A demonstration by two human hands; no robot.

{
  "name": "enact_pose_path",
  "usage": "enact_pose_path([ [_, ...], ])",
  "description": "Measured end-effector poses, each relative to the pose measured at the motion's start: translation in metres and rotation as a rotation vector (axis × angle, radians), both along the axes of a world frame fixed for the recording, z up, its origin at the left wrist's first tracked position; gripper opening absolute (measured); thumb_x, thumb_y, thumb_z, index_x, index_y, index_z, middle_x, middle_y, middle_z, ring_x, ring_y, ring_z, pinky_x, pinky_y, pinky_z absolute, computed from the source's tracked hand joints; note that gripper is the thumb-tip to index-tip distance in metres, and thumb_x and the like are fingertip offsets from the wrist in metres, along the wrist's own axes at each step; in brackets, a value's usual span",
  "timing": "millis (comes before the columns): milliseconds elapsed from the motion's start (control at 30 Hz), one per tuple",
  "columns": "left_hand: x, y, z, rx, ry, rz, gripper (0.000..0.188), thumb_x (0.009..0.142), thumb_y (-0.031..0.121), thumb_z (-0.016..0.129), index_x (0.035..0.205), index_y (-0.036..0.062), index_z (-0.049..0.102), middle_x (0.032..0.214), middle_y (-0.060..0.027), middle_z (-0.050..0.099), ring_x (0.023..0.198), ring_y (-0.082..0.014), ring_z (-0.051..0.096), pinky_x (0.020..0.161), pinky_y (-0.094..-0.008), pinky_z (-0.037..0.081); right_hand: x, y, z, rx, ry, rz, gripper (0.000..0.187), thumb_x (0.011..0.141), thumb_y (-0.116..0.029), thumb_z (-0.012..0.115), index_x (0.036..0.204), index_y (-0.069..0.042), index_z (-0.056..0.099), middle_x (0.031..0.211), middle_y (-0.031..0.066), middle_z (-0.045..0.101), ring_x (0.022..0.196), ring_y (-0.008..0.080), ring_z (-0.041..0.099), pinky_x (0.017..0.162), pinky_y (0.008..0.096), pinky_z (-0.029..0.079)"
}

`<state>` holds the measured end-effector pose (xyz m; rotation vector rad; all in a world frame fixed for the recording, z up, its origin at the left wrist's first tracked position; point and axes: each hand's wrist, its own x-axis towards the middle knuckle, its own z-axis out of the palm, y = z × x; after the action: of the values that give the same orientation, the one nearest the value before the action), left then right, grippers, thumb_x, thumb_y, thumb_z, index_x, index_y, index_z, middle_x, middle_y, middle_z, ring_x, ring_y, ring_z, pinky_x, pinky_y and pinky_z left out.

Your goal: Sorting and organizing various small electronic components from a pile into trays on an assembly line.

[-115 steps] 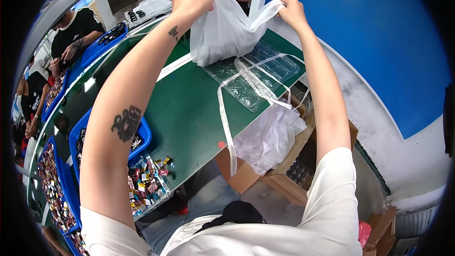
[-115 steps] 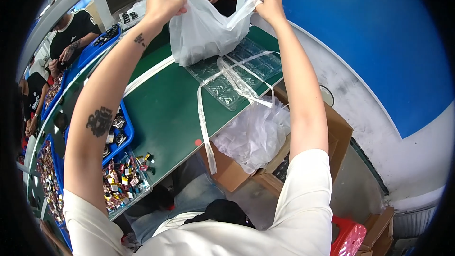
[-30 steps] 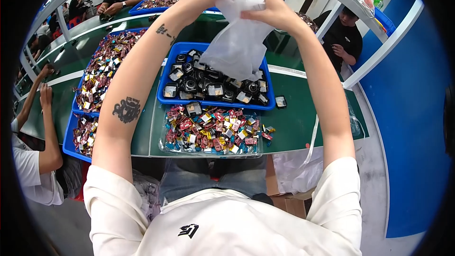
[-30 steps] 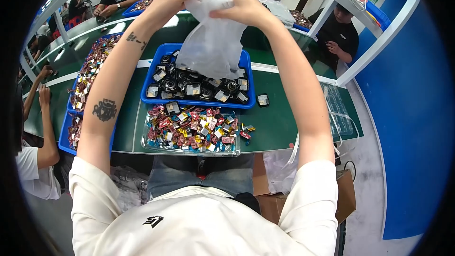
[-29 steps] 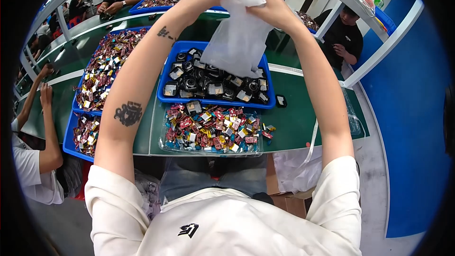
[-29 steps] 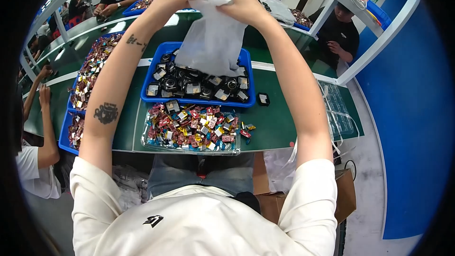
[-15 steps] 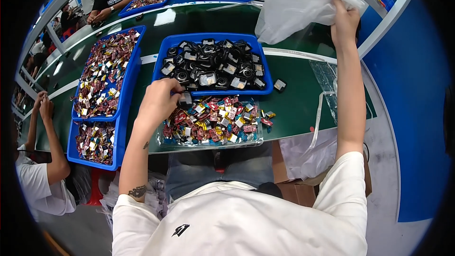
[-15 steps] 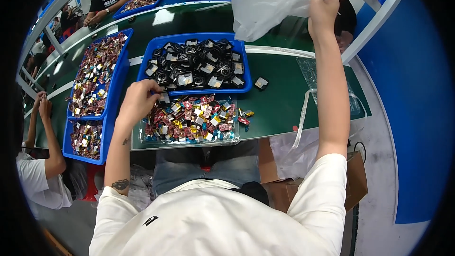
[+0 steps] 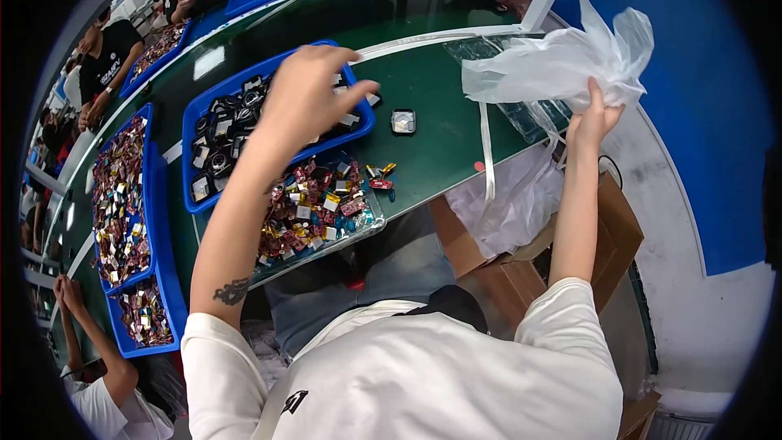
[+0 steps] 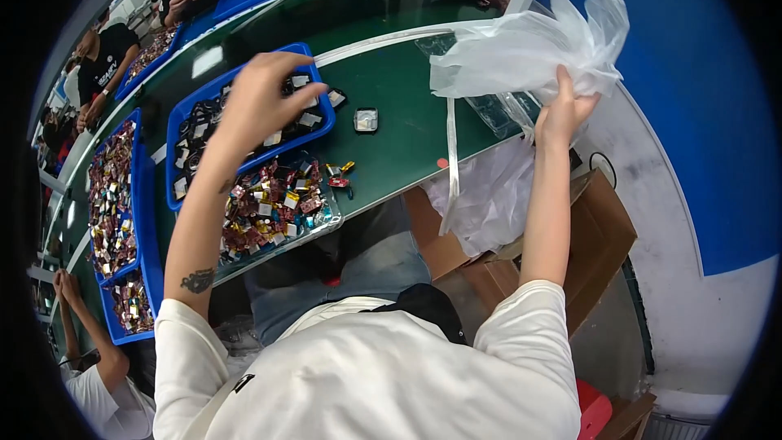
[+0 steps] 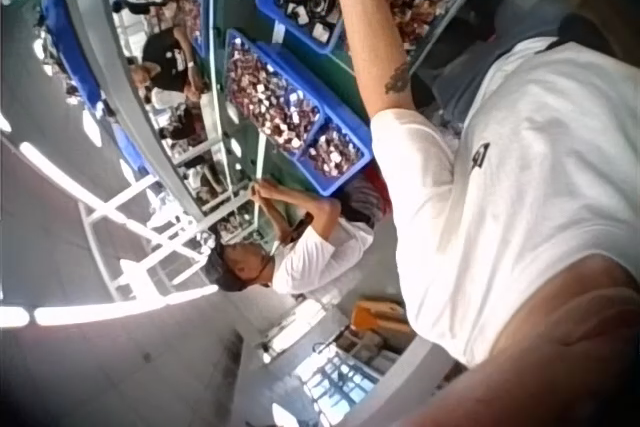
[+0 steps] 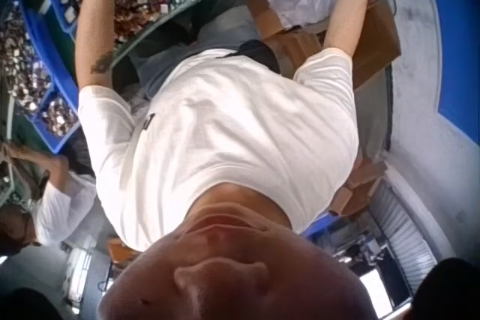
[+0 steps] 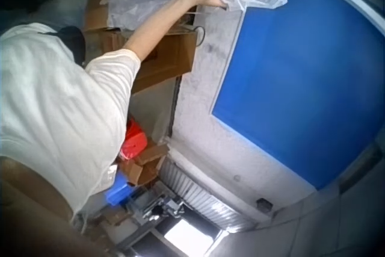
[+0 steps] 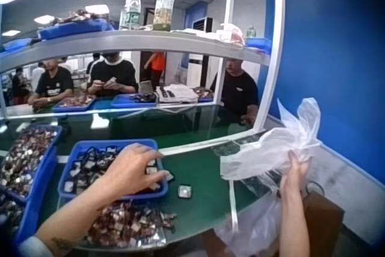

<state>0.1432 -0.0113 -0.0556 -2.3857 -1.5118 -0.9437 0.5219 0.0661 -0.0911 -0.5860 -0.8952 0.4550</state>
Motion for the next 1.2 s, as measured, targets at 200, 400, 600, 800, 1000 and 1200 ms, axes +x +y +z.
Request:
enact_pose_path([
  [200,0.076,0.060,-0.054,-0.480,0.830,0.279,0.072,0.090,0.062,0.034,0.142,0.0130,0.037,0.120,-0.0241,0.057,0.123,-0.0375,0.047,0.112,-0.0548,-0.001,0.119,-0.080,-0.072,-0.069,-0.080,-0.883,0.056,0.081,-0.004,0.067,0.122,0.009,0.032,0.124,0.0219,0.045,0.114,0.0285,0.048,0.097,0.0406,0.040],
  [400,0.069,0.059,-0.069,-0.355,0.726,0.157,0.038,0.091,0.033,0.050,0.120,0.0075,0.051,0.101,-0.0172,0.062,0.097,-0.0355,0.062,0.110,-0.0574,0.014,0.232,-0.212,-0.268,-0.852,-0.723,-1.269,0.049,0.082,-0.008,0.061,0.119,0.012,0.036,0.118,0.0323,0.046,0.114,0.0447,0.045,0.095,0.0470,0.037],
  [600,0.058,0.069,-0.074,-0.242,0.460,-0.085,0.028,0.075,0.002,0.064,0.103,0.0043,0.059,0.090,-0.0162,0.061,0.086,-0.0335,0.063,0.090,-0.0444,0.044,0.155,-0.165,-0.305,-0.658,0.174,-0.856,0.043,0.086,-0.003,0.058,0.121,0.007,0.034,0.125,0.0227,0.044,0.113,0.0304,0.049,0.097,0.0391,0.039],
  [800,0.067,0.058,-0.068,-0.276,0.333,-0.198,0.020,0.074,0.005,0.068,0.093,0.0019,0.063,0.092,-0.0147,0.061,0.090,-0.0339,0.060,0.079,-0.0406,0.048,0.055,-0.067,-0.325,-1.065,-1.022,-0.306,0.068,0.084,-0.036,0.062,0.137,-0.002,0.037,0.147,0.0248,0.025,0.135,0.0358,0.025,0.111,0.0416,0.022],
  [1000,0.075,0.049,-0.027,-0.656,0.680,-0.110,0.062,0.073,0.013,0.072,0.130,0.0230,0.051,0.117,-0.0120,0.058,0.111,-0.0295,0.057,0.109,-0.0637,0.010,0.075,-0.059,-0.513,-1.572,-1.222,0.082,0.079,0.076,-0.052,0.063,0.141,-0.015,0.038,0.148,0.0114,0.031,0.138,0.0345,0.022,0.111,0.0522,0.024],
  [1200,0.057,0.047,-0.031,-0.533,0.683,-0.181,0.059,0.071,0.001,0.068,0.124,0.0222,0.056,0.118,-0.0141,0.057,0.103,-0.0291,0.060,0.105,-0.0521,0.031,0.024,-0.050,-0.626,-1.443,-1.112,0.273,0.061,0.081,-0.045,0.060,0.127,-0.007,0.053,0.128,0.0191,0.053,0.119,0.0337,0.050,0.100,0.0404,0.038],
])
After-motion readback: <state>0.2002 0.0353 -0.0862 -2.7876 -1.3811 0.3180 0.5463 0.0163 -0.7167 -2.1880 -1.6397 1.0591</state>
